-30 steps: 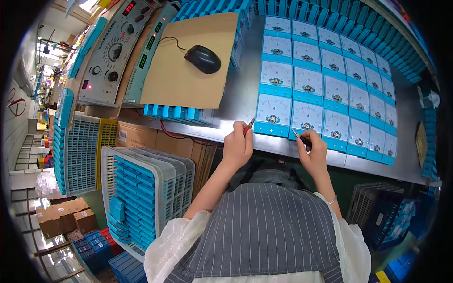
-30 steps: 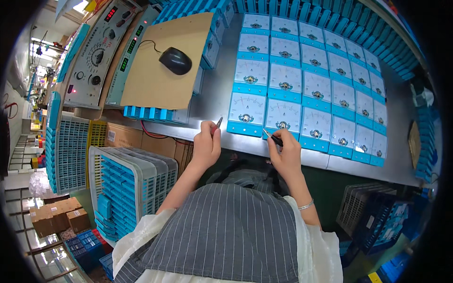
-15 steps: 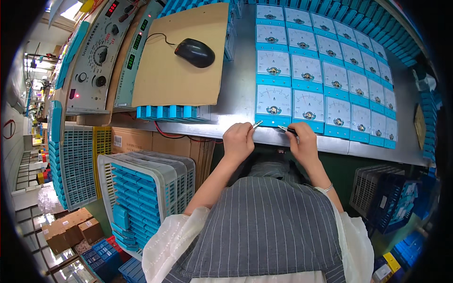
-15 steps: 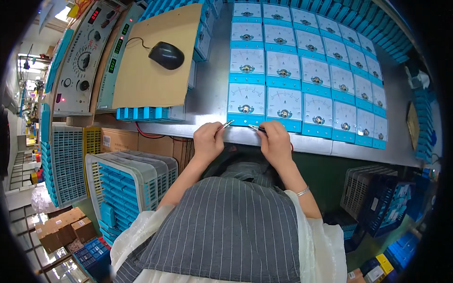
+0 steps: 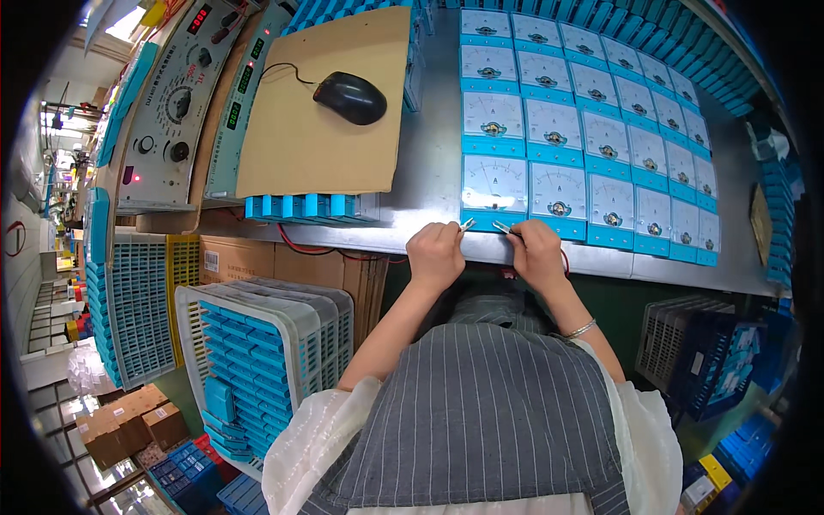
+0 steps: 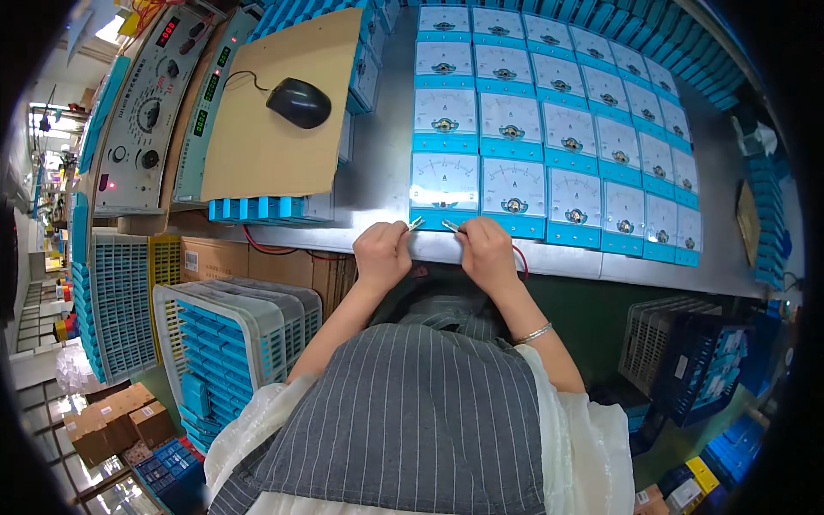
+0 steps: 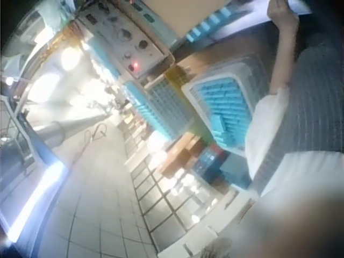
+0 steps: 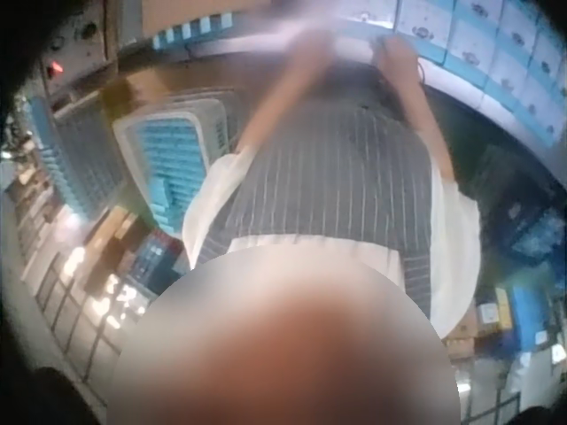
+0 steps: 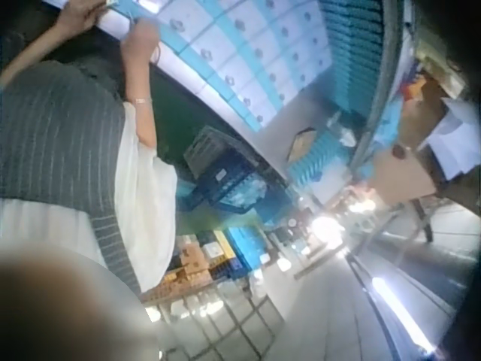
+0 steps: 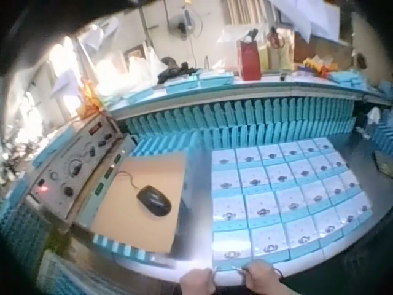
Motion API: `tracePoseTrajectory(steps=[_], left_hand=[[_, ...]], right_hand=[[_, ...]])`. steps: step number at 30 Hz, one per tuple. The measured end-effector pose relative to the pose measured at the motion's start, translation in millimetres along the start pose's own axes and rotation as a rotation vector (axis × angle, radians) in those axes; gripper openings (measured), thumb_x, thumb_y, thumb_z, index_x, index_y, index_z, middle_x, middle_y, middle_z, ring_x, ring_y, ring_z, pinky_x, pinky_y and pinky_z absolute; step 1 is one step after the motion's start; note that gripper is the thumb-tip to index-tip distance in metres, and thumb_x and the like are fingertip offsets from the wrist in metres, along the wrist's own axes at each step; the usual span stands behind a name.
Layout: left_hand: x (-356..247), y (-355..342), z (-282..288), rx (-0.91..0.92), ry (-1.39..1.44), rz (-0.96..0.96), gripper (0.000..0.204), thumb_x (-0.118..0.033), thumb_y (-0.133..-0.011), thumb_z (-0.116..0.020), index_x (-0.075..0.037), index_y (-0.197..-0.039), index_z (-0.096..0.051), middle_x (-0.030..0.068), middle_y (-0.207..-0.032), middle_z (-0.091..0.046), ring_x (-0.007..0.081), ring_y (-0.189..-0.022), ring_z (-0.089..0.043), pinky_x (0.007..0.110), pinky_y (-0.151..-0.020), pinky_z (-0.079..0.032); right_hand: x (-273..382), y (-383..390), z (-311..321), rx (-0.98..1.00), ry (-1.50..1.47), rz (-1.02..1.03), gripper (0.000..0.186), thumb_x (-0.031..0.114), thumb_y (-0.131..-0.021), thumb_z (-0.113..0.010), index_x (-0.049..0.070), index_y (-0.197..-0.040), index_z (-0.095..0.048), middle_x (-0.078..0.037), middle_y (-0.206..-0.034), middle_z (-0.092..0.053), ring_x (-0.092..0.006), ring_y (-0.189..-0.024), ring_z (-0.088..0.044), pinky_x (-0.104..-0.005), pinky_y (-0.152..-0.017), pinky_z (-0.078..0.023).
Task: Testing a batch of analog ampere meters using a testing machine and probes.
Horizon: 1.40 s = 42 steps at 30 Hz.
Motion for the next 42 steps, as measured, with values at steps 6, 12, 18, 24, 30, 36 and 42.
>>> tracePoseTrajectory(steps=[6, 12, 18, 24, 30, 36, 42], left_hand=[[2.4, 4.4, -1.0, 0.030, 0.000, 0.009, 0.007, -0.003, -0.066, -0.061, -0.004, -0.070, -0.055, 0.0095, -0.060, -0.053, 0.0268, -0.056, -0.053, 0.036, -0.050, -0.041], [1.3, 5.0, -2.5, 0.015, 0.019, -0.024, 0.008, -0.004, -0.067, -0.061, -0.004, -0.072, -0.055, 0.0089, -0.060, -0.051, 0.0261, -0.056, -0.053, 0.036, -0.049, -0.041], [0.3, -3.0, 2.1, 0.104, 0.025, -0.008, 0.013, -0.011, -0.070, -0.063, -0.003, -0.078, -0.056, 0.0101, -0.067, -0.054, 0.0273, -0.062, -0.053, 0.037, -0.055, -0.042], [-13.6, -14.5, 46.5, -0.085, -0.049, -0.009, 0.033, -0.015, -0.075, -0.061, 0.005, -0.099, -0.053, 0.0181, -0.078, -0.054, 0.0334, -0.070, -0.052, 0.038, -0.061, -0.042], [2.3, -43.6, 105.3, -0.230, 0.051, 0.154, 0.024, -0.010, -0.076, -0.058, 0.004, -0.095, -0.054, 0.0176, -0.078, -0.055, 0.0336, -0.072, -0.053, 0.039, -0.062, -0.042], [19.0, -53.7, 155.7, -0.433, -0.197, 0.177, 0.026, -0.013, -0.075, -0.058, 0.002, -0.095, -0.055, 0.0171, -0.090, -0.055, 0.0341, -0.084, -0.050, 0.041, -0.073, -0.040], [69.3, -72.5, 167.8, -0.350, -0.311, 0.242, 0.038, -0.020, -0.071, -0.061, 0.001, -0.102, -0.054, 0.0172, -0.105, -0.051, 0.0330, -0.099, -0.046, 0.043, -0.088, -0.033]], right_hand=[[3.3, 0.0, -3.9, 0.013, 0.013, 0.029, 0.013, -0.002, -0.067, -0.059, 0.001, -0.071, -0.048, -0.014, -0.067, -0.050, -0.0314, -0.066, -0.052, -0.0402, -0.058, -0.041], [4.4, -2.3, -6.6, 0.024, 0.076, 0.034, 0.013, 0.001, -0.066, -0.061, 0.002, -0.070, -0.048, -0.012, -0.067, -0.049, -0.0304, -0.064, -0.050, -0.0401, -0.057, -0.039], [21.0, -18.5, 12.2, 0.100, 0.294, 0.019, 0.016, 0.010, -0.067, -0.064, 0.005, -0.075, -0.052, -0.010, -0.075, -0.050, -0.0275, -0.072, -0.050, -0.0392, -0.062, -0.037], [3.0, -10.0, 55.6, -0.098, 0.077, 0.025, 0.023, 0.008, -0.072, -0.060, 0.001, -0.094, -0.056, -0.017, -0.091, -0.052, -0.0334, -0.086, -0.049, -0.0398, -0.073, -0.039], [-58.7, 4.9, 118.1, -0.277, 0.029, -0.223, 0.017, 0.001, -0.081, -0.048, -0.002, -0.096, -0.056, -0.015, -0.093, -0.054, -0.0261, -0.083, -0.052, -0.0322, -0.072, -0.042], [-53.0, -19.3, 120.1, -0.320, -0.315, -0.289, 0.019, 0.007, -0.089, -0.041, -0.002, -0.098, -0.055, -0.008, -0.090, -0.055, -0.0137, -0.079, -0.051, -0.0243, -0.071, -0.040], [35.4, -105.0, 93.9, -0.109, -0.627, -0.210, 0.019, 0.015, -0.091, -0.043, 0.002, -0.098, -0.054, -0.004, -0.085, -0.054, -0.0078, -0.075, -0.048, -0.0218, -0.068, -0.040]])
Point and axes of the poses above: each hand's wrist, its own y-axis away from the middle knuckle, its own z-axis out of the back of the hand, x = y × z, the point moved 6 cm from there along -y, towards the middle knuckle
